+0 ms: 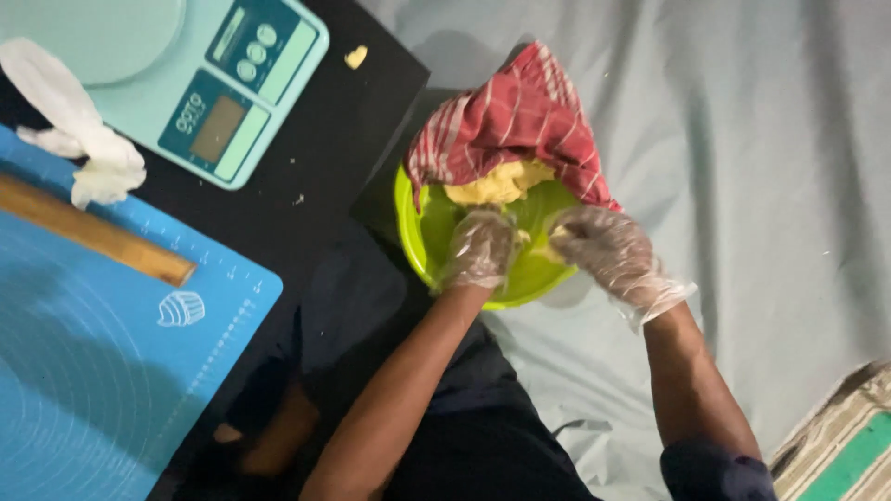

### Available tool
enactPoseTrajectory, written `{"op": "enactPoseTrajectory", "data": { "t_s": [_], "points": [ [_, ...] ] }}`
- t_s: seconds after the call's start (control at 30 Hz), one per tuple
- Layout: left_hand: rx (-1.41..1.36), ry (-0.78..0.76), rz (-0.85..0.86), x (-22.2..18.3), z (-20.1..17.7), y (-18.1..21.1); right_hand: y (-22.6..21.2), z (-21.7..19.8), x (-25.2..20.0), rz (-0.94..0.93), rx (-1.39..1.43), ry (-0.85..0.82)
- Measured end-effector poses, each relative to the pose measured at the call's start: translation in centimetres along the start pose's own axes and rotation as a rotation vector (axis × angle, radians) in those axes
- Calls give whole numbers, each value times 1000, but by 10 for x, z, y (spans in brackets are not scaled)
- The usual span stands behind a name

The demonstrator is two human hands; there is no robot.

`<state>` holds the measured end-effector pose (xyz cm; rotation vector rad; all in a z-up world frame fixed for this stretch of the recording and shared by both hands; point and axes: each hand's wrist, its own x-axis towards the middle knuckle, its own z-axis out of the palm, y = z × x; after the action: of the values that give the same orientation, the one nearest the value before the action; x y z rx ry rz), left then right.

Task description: Preparing individual pastries by weighing dough, rolling it flat, adding filling, and using a manual mold to seal them.

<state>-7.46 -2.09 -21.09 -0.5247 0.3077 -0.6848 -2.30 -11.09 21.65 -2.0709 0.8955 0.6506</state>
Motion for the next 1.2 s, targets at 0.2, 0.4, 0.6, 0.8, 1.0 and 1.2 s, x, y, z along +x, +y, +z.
{"op": "enactPoseTrajectory", "data": {
  "t_s": [0.2, 0.4, 0.6, 0.8, 1.0, 1.2],
  "points": [
    [2810, -163, 316, -31, 274, -67, 43, 15, 23, -122, 347, 148],
    [2391, 101, 410, -43, 350, -81, 27, 50, 16, -89, 188, -10],
    [2165, 661, 263, -48, 365, -69, -18, 74, -14, -575, 281, 173],
    [2014, 791, 181, -74, 478, -72, -112, 61, -41, -791, 240, 260],
    [2532, 398, 992, -93, 485, -28, -241, 67, -54, -1016, 167, 218],
    [2804, 462, 1662, -109, 609, 22, -327, 102, -37, -1427, 32, 549]
  ]
}}
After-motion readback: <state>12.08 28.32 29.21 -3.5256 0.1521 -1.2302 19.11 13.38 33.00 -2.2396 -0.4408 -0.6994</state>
